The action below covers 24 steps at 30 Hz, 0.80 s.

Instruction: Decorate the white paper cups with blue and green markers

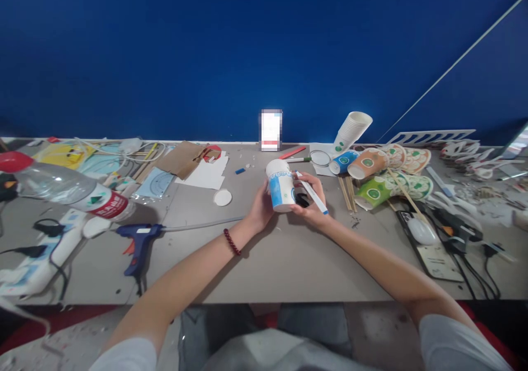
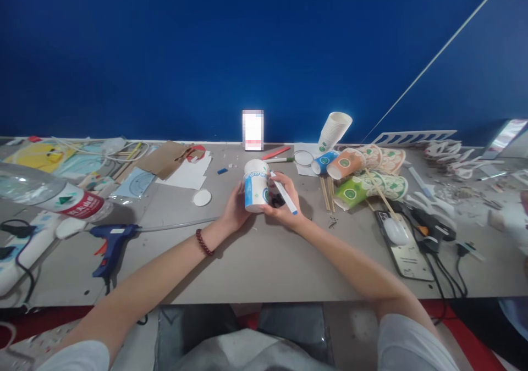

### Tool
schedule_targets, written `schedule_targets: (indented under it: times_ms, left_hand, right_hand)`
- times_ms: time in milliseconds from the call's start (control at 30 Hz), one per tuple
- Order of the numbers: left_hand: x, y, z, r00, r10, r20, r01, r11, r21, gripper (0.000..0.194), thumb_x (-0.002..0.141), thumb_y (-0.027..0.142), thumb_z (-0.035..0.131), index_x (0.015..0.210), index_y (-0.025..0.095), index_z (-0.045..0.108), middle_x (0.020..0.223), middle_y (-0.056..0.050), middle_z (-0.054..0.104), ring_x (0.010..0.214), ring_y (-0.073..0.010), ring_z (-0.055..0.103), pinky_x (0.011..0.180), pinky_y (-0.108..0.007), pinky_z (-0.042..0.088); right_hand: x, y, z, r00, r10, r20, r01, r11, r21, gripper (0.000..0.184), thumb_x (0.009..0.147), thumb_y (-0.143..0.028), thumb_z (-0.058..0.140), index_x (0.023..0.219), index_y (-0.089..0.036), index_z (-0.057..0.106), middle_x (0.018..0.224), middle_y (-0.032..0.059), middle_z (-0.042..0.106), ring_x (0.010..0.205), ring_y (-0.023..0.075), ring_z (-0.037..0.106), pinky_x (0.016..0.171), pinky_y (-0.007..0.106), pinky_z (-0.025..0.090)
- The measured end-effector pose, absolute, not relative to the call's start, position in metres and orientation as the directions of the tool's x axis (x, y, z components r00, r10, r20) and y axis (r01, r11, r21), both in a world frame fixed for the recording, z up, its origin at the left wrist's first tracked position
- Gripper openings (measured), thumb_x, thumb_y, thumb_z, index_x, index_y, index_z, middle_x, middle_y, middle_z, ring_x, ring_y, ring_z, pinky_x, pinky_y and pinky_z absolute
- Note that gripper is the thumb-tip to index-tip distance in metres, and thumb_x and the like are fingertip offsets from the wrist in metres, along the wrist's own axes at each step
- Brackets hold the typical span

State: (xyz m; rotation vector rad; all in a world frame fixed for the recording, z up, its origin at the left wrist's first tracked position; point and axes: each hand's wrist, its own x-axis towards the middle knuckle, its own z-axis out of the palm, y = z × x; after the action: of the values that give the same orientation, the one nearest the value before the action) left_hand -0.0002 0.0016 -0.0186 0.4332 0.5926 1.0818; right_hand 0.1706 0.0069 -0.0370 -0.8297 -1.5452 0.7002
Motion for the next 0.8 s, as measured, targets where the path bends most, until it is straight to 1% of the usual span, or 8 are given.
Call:
schedule_targets:
  times_ms: [67,167,300,433,533,600,700,800]
  left_hand:
    - [0.000,0.001,-0.020,0.271,0.930,-0.247,-0.705,0.367,0.607,0.063,0.091,0.045,0.071,0.148,0.023,0.055,0.127,-0.009,0.073,0.107,-0.0270,0.071,0.085,-0.035,0.058]
    - [0.000,-0.001,-0.017,0.186,0.956,-0.229,-0.713,0.291,0.638,0.079,0.087,0.035,0.078,0.157,0.036,0.043,0.131,-0.004,0.071,0.104,-0.0246,0.071,0.077,-0.033,0.059]
    - [0.000,-0.005,-0.011,0.168,0.961,-0.220,-0.672,0.275,0.687,0.092,0.085,0.033,0.079,0.162,0.042,0.030,0.123,-0.003,0.073,0.093,-0.0217,0.072,0.071,-0.031,0.059]
    - [-0.001,-0.008,-0.011,0.175,0.967,-0.184,-0.628,0.254,0.736,0.093,0.081,0.024,0.080,0.160,0.043,0.033,0.122,-0.002,0.072,0.091,-0.0195,0.072,0.072,-0.031,0.059]
    - [-0.001,-0.009,-0.012,0.195,0.971,-0.139,-0.603,0.231,0.764,0.091,0.078,0.017,0.077,0.157,0.043,0.039,0.124,-0.001,0.069,0.092,-0.0175,0.073,0.072,-0.029,0.059]
    - [-0.001,-0.010,-0.013,0.210,0.971,-0.118,-0.589,0.222,0.777,0.089,0.077,0.016,0.077,0.154,0.042,0.042,0.120,-0.001,0.069,0.089,-0.0161,0.073,0.072,-0.028,0.058]
    - [0.000,-0.012,-0.011,0.222,0.968,-0.115,-0.595,0.228,0.770,0.085,0.076,0.015,0.077,0.152,0.040,0.046,0.113,-0.001,0.069,0.086,-0.0153,0.072,0.069,-0.026,0.058]
    - [0.000,-0.012,-0.007,0.249,0.957,-0.151,-0.621,0.277,0.733,0.091,0.075,0.012,0.075,0.155,0.041,0.042,0.111,-0.001,0.069,0.085,-0.0147,0.072,0.069,-0.025,0.057]
  right_hand:
    - [0.168,0.008,-0.038,-0.010,0.854,0.520,0.063,0.520,-0.852,0.076,0.064,-0.063,0.090,0.123,-0.032,0.054,0.135,0.0107,0.061,0.129,0.0329,0.062,0.102,0.051,0.057]
    - [0.165,0.010,-0.034,0.016,0.881,0.474,-0.043,0.474,-0.880,0.074,0.065,-0.065,0.089,0.120,-0.032,0.052,0.129,0.0094,0.061,0.121,0.0303,0.065,0.098,0.049,0.059]
    - [0.162,0.010,-0.028,0.052,0.905,0.423,-0.086,0.426,-0.901,0.069,0.071,-0.070,0.082,0.120,-0.031,0.050,0.124,0.0093,0.061,0.119,0.0291,0.066,0.096,0.048,0.060]
    - [0.160,0.008,-0.024,0.128,0.931,0.342,-0.120,0.357,-0.926,0.063,0.075,-0.067,0.079,0.118,-0.030,0.051,0.119,0.0075,0.065,0.115,0.0278,0.068,0.095,0.046,0.061]
    - [0.158,0.007,-0.020,0.184,0.950,0.254,-0.205,0.290,-0.935,0.059,0.075,-0.065,0.080,0.114,-0.030,0.053,0.111,0.0039,0.068,0.105,0.0246,0.071,0.090,0.042,0.062]
    - [0.158,0.008,-0.017,0.220,0.955,0.201,-0.254,0.255,-0.933,0.056,0.076,-0.066,0.079,0.110,-0.030,0.054,0.105,0.0019,0.069,0.099,0.0229,0.071,0.086,0.039,0.062]
    - [0.157,0.010,-0.014,0.237,0.961,0.139,-0.313,0.211,-0.926,0.051,0.079,-0.067,0.076,0.106,-0.029,0.054,0.102,0.0012,0.070,0.097,0.0228,0.070,0.080,0.037,0.062]
    - [0.158,0.014,-0.013,0.223,0.968,0.112,-0.351,0.187,-0.918,0.048,0.081,-0.068,0.072,0.104,-0.029,0.055,0.105,0.0024,0.071,0.098,0.0235,0.070,0.078,0.038,0.062]
